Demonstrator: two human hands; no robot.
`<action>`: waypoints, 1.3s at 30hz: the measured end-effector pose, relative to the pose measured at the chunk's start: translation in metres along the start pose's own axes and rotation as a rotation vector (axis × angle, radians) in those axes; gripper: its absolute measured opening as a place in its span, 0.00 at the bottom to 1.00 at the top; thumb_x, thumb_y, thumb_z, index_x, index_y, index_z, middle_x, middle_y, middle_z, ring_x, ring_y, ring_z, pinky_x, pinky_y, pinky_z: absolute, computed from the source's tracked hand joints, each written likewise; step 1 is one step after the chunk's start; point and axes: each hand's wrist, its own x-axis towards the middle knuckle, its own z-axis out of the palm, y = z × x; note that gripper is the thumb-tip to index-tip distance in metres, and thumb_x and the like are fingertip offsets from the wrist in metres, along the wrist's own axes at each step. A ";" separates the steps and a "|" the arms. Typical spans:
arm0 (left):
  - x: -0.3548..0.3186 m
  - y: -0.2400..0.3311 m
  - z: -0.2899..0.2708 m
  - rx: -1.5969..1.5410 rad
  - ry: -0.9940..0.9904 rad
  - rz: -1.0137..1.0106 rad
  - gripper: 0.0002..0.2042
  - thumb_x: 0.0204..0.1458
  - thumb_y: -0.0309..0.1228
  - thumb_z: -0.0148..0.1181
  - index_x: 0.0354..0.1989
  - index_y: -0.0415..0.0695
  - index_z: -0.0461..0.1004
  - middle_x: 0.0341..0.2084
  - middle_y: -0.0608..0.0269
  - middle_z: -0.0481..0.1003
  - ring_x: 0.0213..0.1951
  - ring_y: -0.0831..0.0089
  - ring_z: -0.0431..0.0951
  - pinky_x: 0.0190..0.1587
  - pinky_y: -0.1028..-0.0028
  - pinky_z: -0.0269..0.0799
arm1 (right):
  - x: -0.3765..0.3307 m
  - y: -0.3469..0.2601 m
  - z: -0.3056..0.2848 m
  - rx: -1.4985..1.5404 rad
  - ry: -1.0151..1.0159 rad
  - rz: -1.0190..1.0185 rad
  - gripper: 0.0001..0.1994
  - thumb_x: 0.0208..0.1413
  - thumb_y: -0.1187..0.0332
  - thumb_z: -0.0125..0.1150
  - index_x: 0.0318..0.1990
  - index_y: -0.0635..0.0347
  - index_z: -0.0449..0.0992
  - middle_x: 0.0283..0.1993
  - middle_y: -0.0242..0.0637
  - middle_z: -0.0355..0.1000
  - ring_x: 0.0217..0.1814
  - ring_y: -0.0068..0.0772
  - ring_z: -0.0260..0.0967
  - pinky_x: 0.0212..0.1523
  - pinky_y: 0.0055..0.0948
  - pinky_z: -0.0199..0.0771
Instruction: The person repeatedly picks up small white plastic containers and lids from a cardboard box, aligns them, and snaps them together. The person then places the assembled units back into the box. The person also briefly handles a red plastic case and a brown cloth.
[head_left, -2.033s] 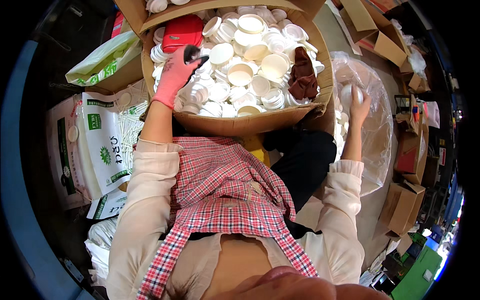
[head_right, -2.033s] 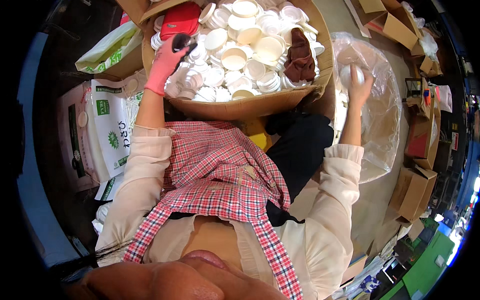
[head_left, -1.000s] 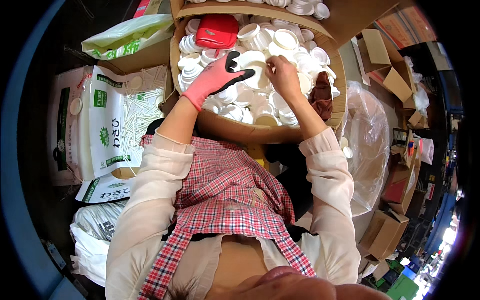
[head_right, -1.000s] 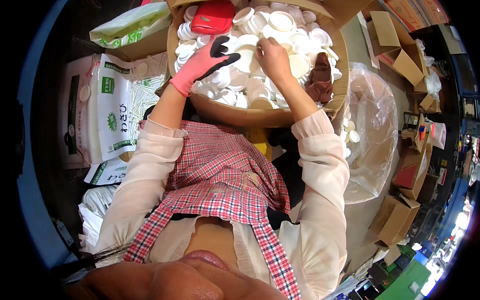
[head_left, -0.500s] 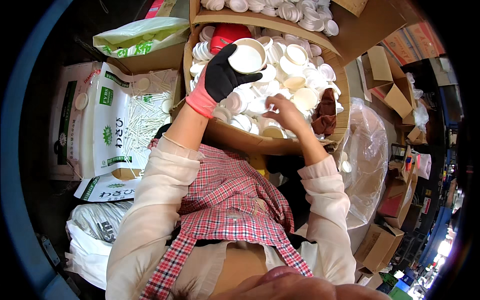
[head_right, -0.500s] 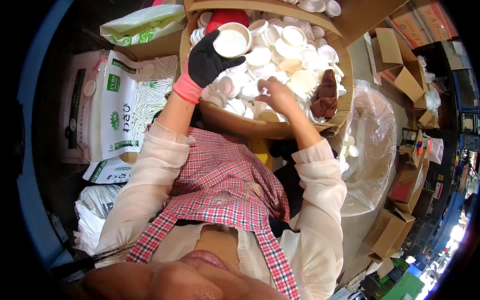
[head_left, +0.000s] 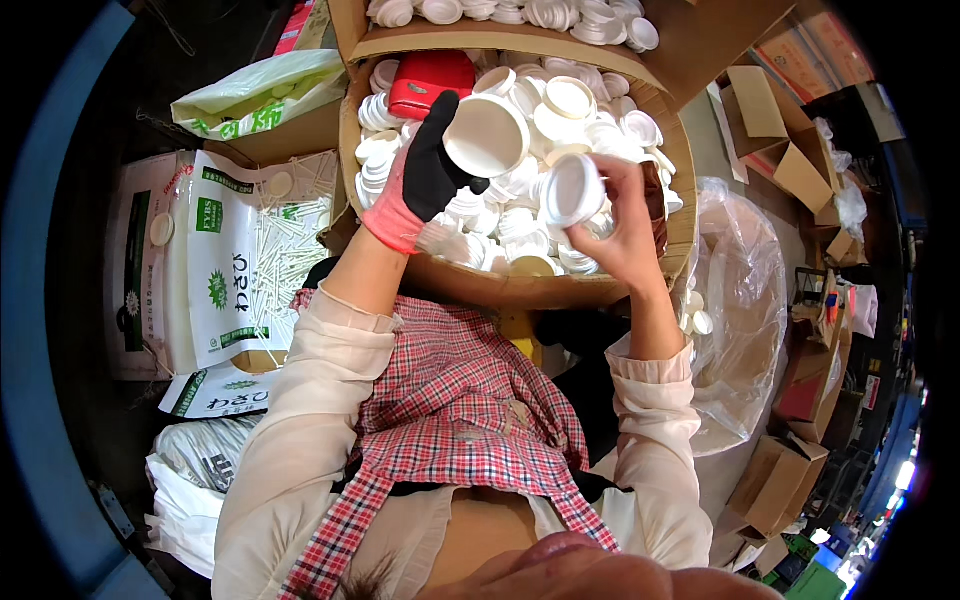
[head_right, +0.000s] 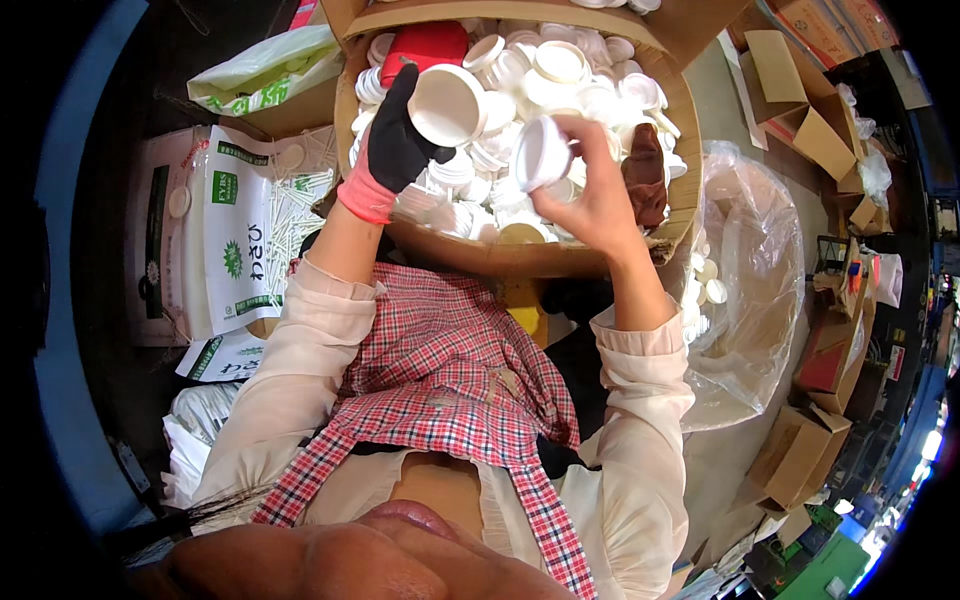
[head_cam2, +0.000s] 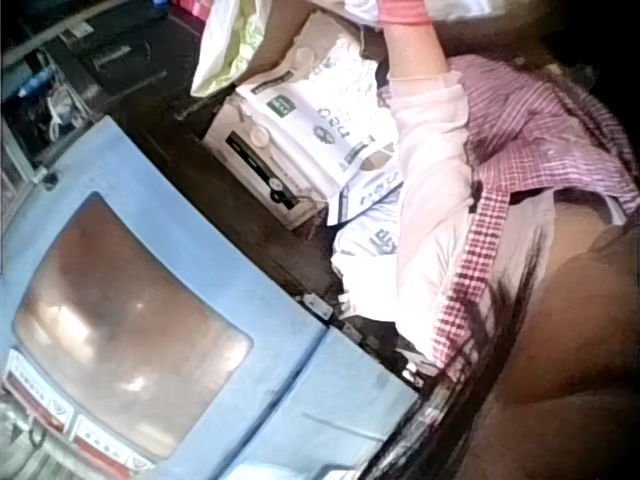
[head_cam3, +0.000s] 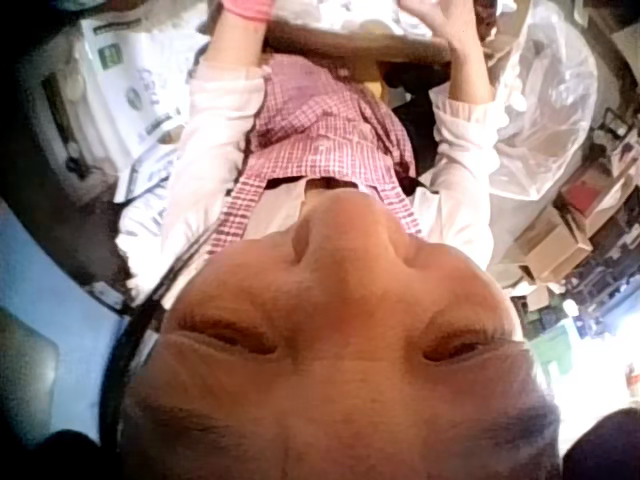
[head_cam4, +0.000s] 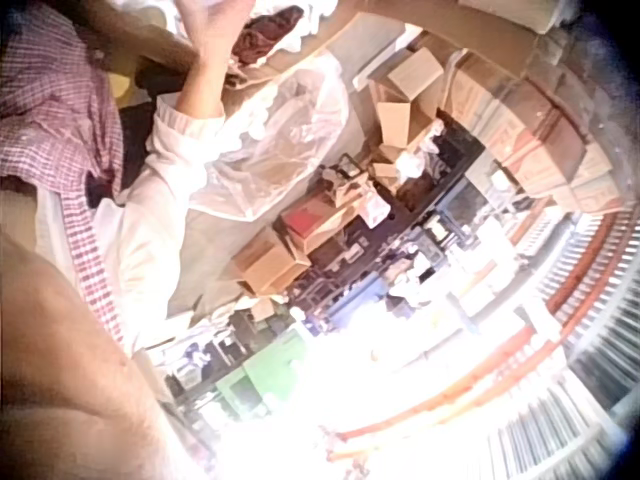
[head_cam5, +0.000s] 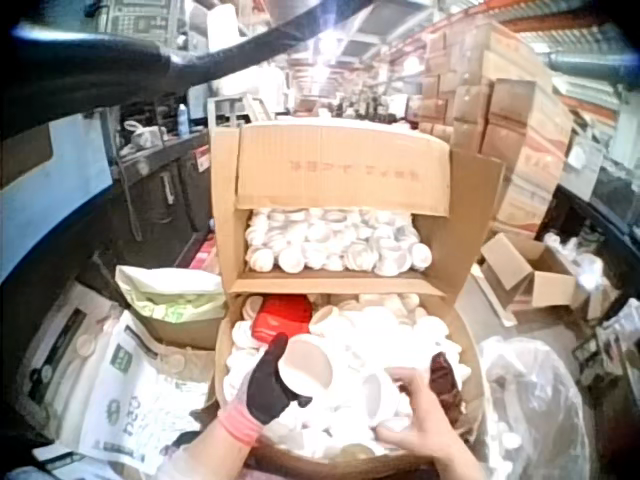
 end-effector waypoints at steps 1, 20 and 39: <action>0.000 0.001 -0.003 -0.046 -0.017 -0.114 0.24 0.56 0.33 0.58 0.59 0.37 0.63 0.43 0.58 0.74 0.40 0.73 0.77 0.37 0.75 0.74 | 0.000 -0.006 -0.003 -0.103 -0.054 -0.101 0.32 0.36 0.77 0.66 0.55 0.60 0.64 0.52 0.44 0.64 0.55 0.43 0.63 0.55 0.36 0.65; 0.002 0.017 0.062 0.132 -0.323 -0.289 0.25 0.59 0.30 0.51 0.64 0.36 0.57 0.61 0.56 0.64 0.61 0.67 0.65 0.64 0.70 0.57 | -0.007 0.000 -0.008 0.661 -0.229 0.342 0.37 0.39 0.73 0.67 0.62 0.61 0.59 0.57 0.38 0.63 0.60 0.29 0.60 0.61 0.29 0.59; -0.004 -0.013 0.059 0.720 -0.110 0.114 0.32 0.43 0.25 0.69 0.58 0.39 0.62 0.53 0.57 0.70 0.50 0.69 0.74 0.52 0.71 0.71 | 0.001 -0.025 0.029 -0.137 0.117 0.043 0.31 0.41 0.72 0.71 0.57 0.59 0.68 0.56 0.41 0.66 0.53 0.34 0.66 0.42 0.28 0.72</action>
